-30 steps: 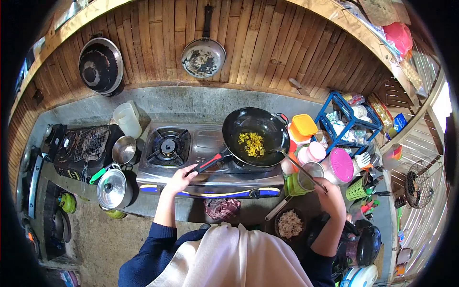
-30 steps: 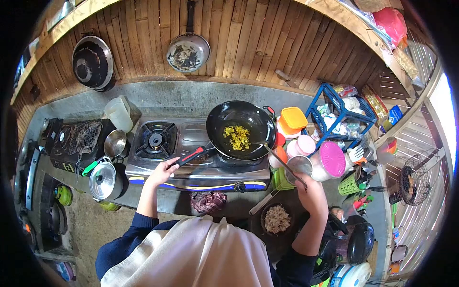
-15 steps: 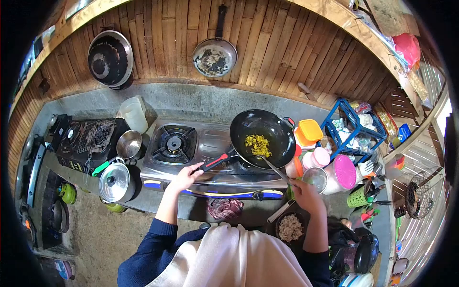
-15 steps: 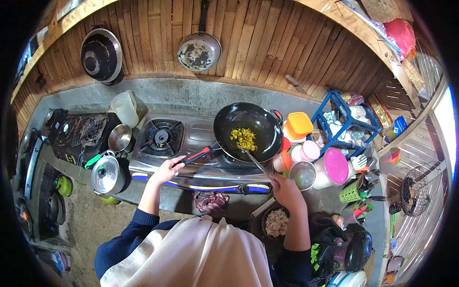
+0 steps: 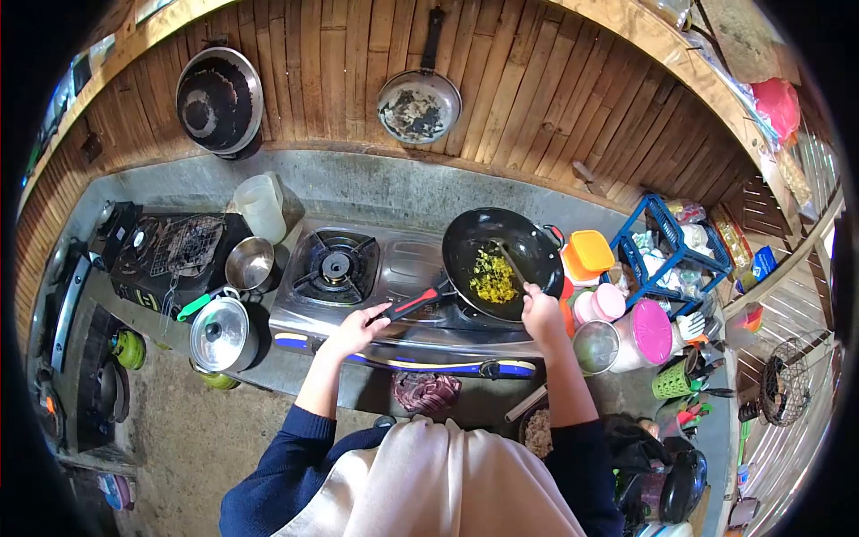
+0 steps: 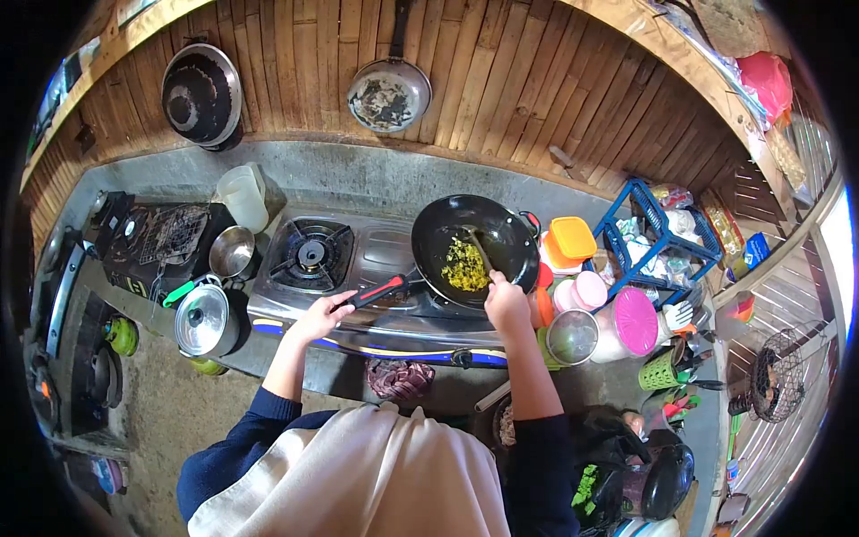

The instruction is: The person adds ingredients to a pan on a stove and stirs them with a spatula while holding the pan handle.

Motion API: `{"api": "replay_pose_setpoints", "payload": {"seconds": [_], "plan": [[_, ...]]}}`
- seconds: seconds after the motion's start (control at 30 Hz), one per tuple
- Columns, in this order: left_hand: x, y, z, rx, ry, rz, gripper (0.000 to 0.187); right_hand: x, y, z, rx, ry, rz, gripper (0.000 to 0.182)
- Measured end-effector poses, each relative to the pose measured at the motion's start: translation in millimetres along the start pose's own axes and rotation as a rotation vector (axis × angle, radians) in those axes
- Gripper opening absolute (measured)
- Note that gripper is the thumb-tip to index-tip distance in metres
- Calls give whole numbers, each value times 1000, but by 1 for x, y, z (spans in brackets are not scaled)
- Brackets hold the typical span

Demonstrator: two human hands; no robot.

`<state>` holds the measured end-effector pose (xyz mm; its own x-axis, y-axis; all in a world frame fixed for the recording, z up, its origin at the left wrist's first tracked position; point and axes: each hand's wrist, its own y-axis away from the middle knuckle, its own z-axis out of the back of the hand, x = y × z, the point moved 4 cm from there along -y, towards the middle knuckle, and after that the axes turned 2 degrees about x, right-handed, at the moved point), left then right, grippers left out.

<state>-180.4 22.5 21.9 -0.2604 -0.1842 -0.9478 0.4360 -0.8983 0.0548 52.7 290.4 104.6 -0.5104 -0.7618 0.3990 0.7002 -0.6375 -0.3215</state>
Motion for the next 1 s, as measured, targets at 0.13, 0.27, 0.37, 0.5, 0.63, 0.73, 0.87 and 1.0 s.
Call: {"api": "replay_pose_setpoints", "payload": {"seconds": [0.13,0.27,0.37,0.5,0.63,0.73,0.87,1.0], "plan": [[1,-2,-1,-16,-2,-81,40,-21,-2,15,92,134,-201,26],[-8,2,0,-3,-23,-48,40,-35,15,37,24,223,-140,25],[-16,4,0,-1,-11,-25,40,-35,29,64,121,234,-137,24],[-8,2,0,2,8,17,40,-18,50,102,252,291,-184,27],[-8,2,1,1,-2,10,40,-17,68,116,276,189,-87,23],[-14,4,0,-6,0,51,40,-1,74,127,337,83,-45,22],[-8,3,-1,-8,15,54,40,12,72,115,399,42,-31,24],[-10,4,-1,4,11,79,41,18,62,82,376,39,-19,24]]}}
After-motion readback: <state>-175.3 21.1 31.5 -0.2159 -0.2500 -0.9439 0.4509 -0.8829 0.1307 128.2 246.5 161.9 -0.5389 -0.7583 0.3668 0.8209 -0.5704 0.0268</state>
